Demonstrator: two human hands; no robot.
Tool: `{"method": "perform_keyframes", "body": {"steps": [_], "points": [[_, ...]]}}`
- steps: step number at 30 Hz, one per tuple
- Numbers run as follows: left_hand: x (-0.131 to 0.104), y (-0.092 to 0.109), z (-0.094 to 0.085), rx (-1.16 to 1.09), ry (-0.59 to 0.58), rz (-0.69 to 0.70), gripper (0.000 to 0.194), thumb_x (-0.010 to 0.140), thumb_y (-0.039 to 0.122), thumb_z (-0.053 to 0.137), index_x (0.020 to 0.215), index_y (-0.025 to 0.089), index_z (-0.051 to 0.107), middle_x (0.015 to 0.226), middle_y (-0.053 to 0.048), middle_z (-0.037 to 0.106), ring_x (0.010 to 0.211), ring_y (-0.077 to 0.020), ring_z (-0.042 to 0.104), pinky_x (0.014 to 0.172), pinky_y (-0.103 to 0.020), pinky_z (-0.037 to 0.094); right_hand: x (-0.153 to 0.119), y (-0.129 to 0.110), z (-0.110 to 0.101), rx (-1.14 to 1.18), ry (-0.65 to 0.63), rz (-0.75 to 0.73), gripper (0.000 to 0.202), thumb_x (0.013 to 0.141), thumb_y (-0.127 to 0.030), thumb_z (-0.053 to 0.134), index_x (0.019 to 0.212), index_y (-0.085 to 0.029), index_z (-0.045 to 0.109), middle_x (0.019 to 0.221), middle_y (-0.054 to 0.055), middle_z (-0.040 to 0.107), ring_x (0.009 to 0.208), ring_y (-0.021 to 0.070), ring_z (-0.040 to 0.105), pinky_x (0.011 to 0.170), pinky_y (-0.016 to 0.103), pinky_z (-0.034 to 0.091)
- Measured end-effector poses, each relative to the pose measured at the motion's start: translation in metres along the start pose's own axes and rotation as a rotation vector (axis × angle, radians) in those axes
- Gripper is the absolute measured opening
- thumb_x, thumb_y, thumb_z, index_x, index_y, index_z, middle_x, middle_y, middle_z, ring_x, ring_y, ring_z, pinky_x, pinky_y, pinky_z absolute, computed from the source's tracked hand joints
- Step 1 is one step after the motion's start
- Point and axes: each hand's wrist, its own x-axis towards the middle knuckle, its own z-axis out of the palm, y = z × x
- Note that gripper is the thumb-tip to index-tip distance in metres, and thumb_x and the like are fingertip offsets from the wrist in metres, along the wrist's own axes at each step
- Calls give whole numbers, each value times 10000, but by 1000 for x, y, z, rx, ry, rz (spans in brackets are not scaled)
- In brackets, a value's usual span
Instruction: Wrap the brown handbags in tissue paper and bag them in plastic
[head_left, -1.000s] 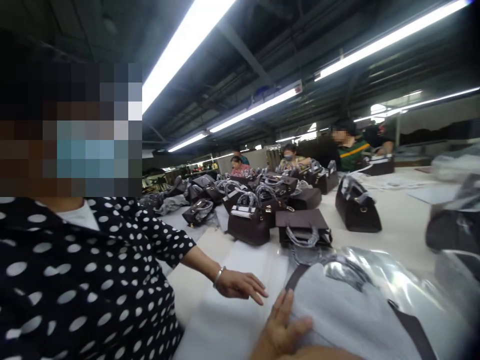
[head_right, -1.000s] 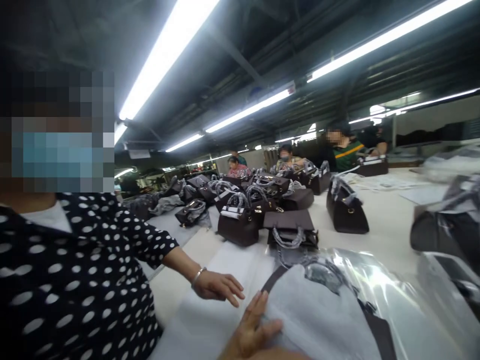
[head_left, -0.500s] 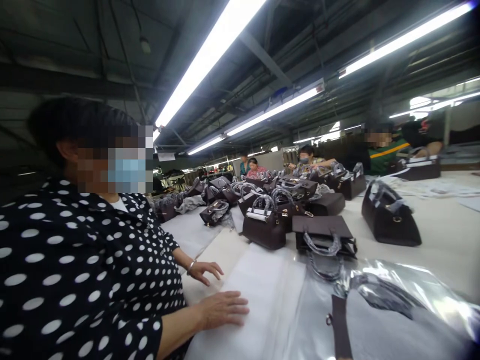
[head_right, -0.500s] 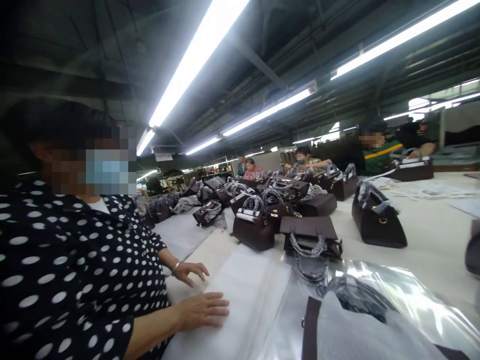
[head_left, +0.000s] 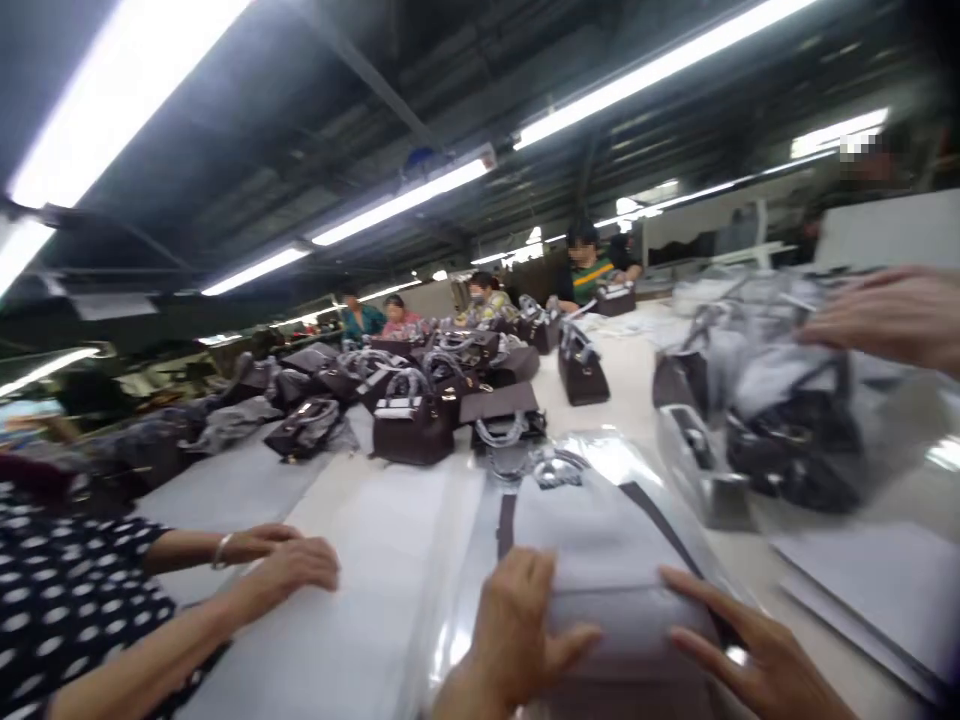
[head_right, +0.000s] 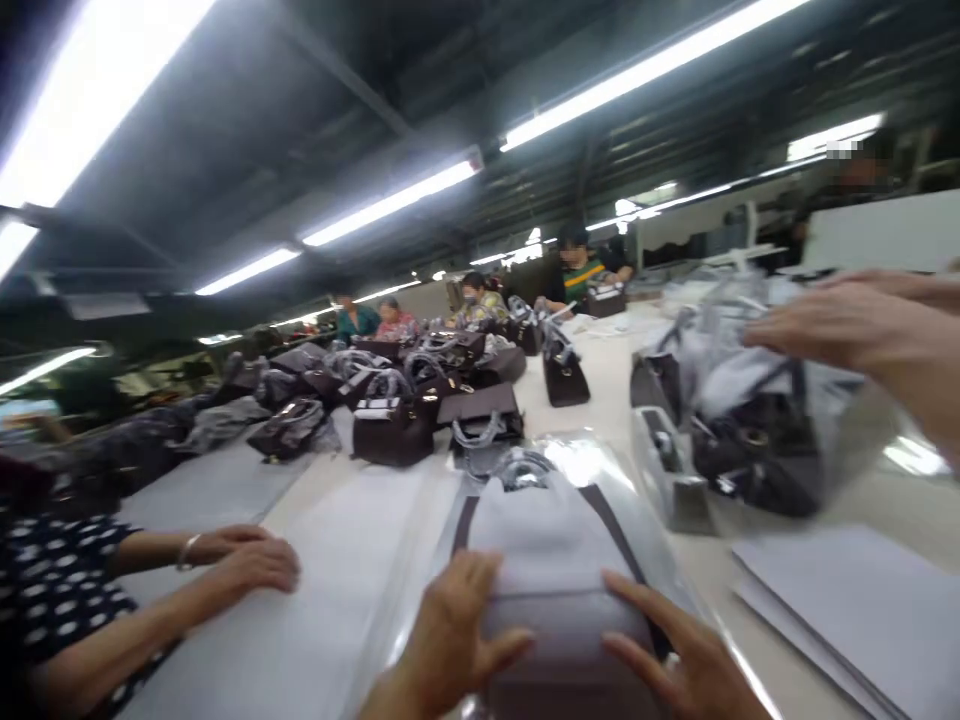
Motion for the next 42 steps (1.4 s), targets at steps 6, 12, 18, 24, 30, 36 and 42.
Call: {"method": "perform_keyframes", "body": {"steps": [6,12,18,24,30,36,42], "points": [[69,40,22,26,-132,225,428,742,537,561,923,149,570,1050,-126,578,1008,-297,529,839,-490,463,-4,-5,-23,126,-198,111,462,798,-416,568,1215,-220,536,1190,56,583,1090,217,547,956,333,435],[77,46,37,-14,-93,271,468,806,377,557,1226,209,437,1276,-98,486,1126,-249,477,911,-459,443,-3,-16,-16,202,-162,71,455,792,-387,587,1216,-233,528,1169,63,596,1056,229,569,915,349,470],[81,49,47,102,-41,385,340,836,325,525,1156,210,526,1176,-84,576,1021,-265,545,783,-460,513,-19,-8,-1,124,73,115,628,726,-415,663,1267,-225,405,1205,106,550,1075,246,552,821,334,531],[78,41,61,32,56,471,320,870,99,323,1114,71,528,1117,-147,610,1061,-245,564,872,-419,508,-30,-13,5,-93,154,-87,360,813,-223,585,1161,-237,495,1334,139,350,822,149,621,745,273,544],[74,38,63,-138,229,327,258,886,138,381,1092,108,532,1016,-94,663,979,-194,619,853,-369,533,-8,-23,-14,-138,-4,32,274,871,-262,480,1129,-240,568,1309,102,410,1133,228,490,904,342,476],[71,36,66,-109,247,374,262,879,121,399,1100,95,538,1070,-111,649,1024,-227,600,853,-419,531,23,-34,-27,-30,-97,258,229,794,-290,579,1008,-224,620,1352,88,388,1244,252,369,1027,430,331],[71,36,65,-60,288,467,286,855,79,423,1117,76,539,1109,-129,630,1073,-254,568,879,-455,507,38,-32,-29,268,-88,382,60,732,-216,622,703,-191,577,1280,52,459,1212,216,407,987,360,347]]}}
